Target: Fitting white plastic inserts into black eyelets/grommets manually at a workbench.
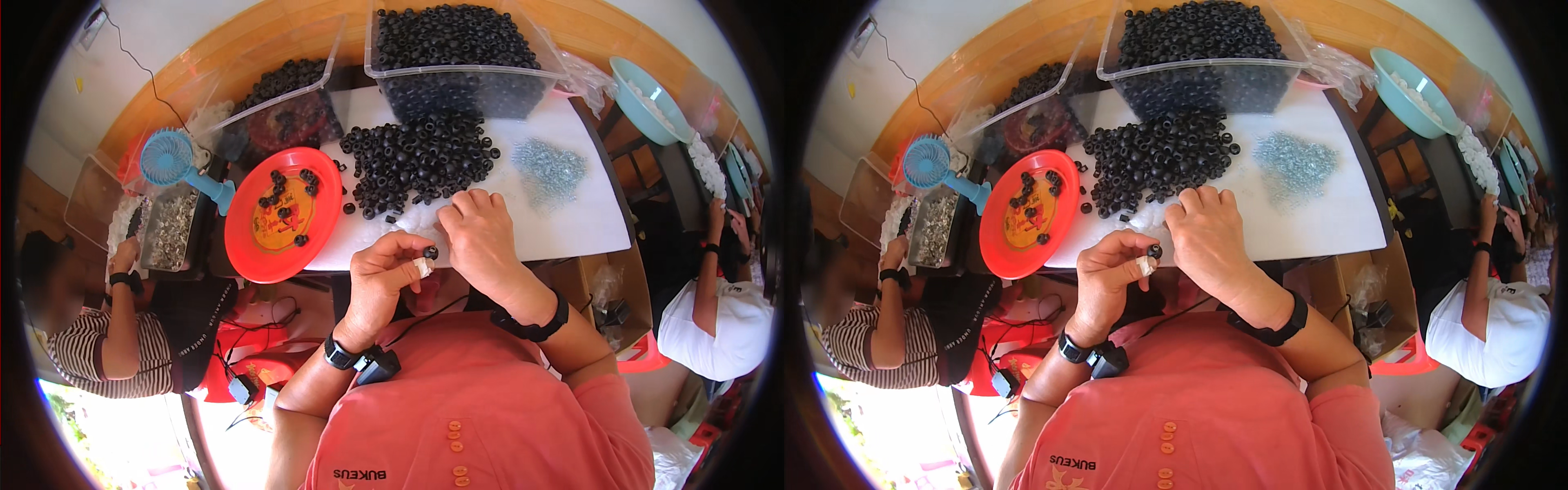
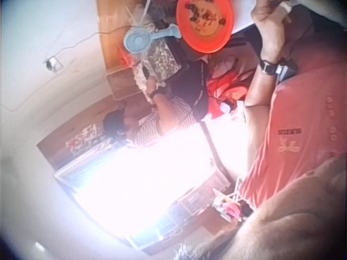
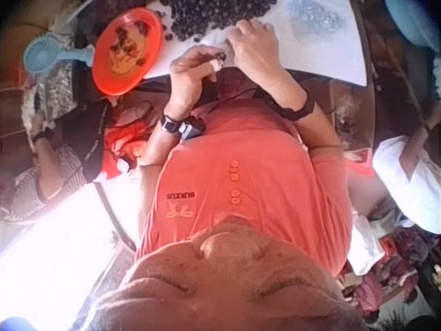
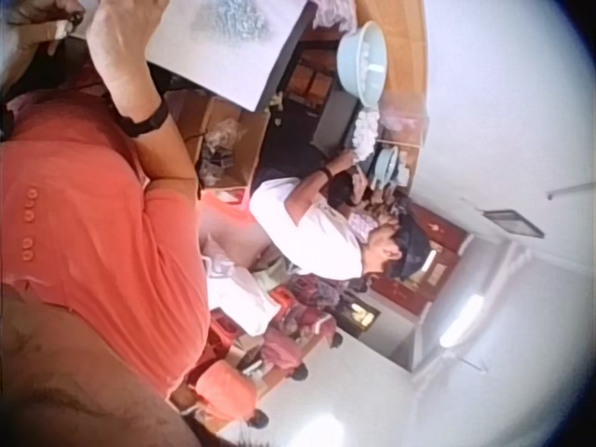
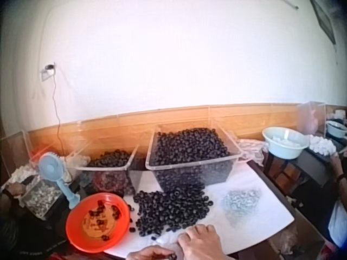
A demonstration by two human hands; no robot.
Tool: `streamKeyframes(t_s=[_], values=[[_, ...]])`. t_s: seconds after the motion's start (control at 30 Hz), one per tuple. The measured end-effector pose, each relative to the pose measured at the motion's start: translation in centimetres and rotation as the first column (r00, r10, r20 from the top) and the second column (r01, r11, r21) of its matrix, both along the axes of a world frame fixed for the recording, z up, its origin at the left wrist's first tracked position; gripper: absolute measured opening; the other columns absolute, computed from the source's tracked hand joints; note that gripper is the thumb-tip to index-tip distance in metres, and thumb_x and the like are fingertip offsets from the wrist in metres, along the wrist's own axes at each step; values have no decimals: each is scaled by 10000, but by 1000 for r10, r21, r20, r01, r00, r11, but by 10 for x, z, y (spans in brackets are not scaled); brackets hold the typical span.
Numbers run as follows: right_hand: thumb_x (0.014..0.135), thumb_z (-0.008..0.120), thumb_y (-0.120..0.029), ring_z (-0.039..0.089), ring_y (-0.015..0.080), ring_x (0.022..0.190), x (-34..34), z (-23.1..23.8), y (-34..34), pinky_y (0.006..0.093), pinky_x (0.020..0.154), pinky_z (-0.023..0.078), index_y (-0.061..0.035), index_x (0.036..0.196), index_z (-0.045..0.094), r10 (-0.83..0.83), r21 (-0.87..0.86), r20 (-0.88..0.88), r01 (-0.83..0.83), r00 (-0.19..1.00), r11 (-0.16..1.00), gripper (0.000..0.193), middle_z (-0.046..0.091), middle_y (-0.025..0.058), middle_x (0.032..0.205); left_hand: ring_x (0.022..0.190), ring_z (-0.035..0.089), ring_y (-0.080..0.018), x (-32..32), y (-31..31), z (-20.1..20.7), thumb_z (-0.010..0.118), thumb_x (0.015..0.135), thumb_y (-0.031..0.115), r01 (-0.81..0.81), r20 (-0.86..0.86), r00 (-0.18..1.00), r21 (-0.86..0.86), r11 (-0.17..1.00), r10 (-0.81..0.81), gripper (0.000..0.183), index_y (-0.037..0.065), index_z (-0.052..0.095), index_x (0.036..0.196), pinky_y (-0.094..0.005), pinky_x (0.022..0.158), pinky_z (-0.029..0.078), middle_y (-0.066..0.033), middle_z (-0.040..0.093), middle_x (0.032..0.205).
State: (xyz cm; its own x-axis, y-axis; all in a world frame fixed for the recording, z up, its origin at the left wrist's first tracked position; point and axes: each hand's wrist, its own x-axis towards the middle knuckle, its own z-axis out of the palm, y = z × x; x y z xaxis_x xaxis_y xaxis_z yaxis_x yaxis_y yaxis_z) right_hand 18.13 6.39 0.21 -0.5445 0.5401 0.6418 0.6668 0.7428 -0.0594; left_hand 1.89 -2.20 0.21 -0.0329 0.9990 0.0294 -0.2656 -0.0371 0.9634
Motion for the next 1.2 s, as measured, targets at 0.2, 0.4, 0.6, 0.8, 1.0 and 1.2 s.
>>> streamKeyframes(t_s=[0.2, 0.4, 0.6, 0.8, 1.0, 1.2], values=[[649, 696, -70, 545, 269, 866, 0, -2, 0, 408, 736, 387, -84, 769, 629, -31, -31, -54, 29, 998, 999, 139, 560, 67, 835, 652, 564, -55, 2, -2, 4, 660, 864, -81, -34, -30, 999, -24, 999, 33, 241, -21, 679, 1097, -188, 592, 460, -35, 671, 903], [658, 700, -66, 547, 271, 875, 2, -4, -2, 417, 737, 372, -82, 770, 618, -79, -40, -65, 77, 995, 996, 140, 557, 71, 841, 711, 596, -114, 7, -4, 17, 677, 865, -61, -39, -86, 995, 43, 998, 43, 211, -64, 663, 1076, -221, 570, 469, -91, 680, 903], [676, 715, -55, 544, 272, 874, 6, -4, -4, 411, 737, 373, -84, 768, 602, 23, -26, -134, -26, 991, 999, 148, 550, 68, 857, 707, 600, -118, 7, 9, 6, 669, 874, -50, -88, -20, 996, -67, 994, 86, 203, -65, 659, 1076, -221, 560, 462, -108, 684, 887], [698, 738, -52, 561, 277, 868, 8, -7, 0, 411, 716, 376, -87, 767, 581, 100, -45, -229, -113, 968, 993, 176, 565, 70, 862, 727, 617, -133, 5, 11, 8, 663, 890, -22, -85, -31, 996, -85, 993, 82, 193, -68, 658, 1078, -229, 559, 473, -116, 688, 886], [791, 722, -10, 613, 237, 770, 19, 10, -3, 375, 702, 464, -23, 882, 602, 112, -364, -577, -378, 809, 851, 152, 608, 80, 811, 750, 631, -142, 4, 7, 6, 655, 900, -17, -83, 13, 996, -79, 993, 84, 204, -70, 658, 1097, -233, 564, 484, -121, 690, 892], [900, 665, 23, 662, 122, 829, 15, 21, -11, 266, 744, 529, 15, 945, 606, 85, -528, -727, -634, 681, 565, 75, 668, 69, 858, 737, 630, -142, 4, 7, 4, 648, 910, -11, -66, 51, 996, -51, 997, 68, 205, -71, 654, 1106, -235, 561, 486, -125, 691, 898]])
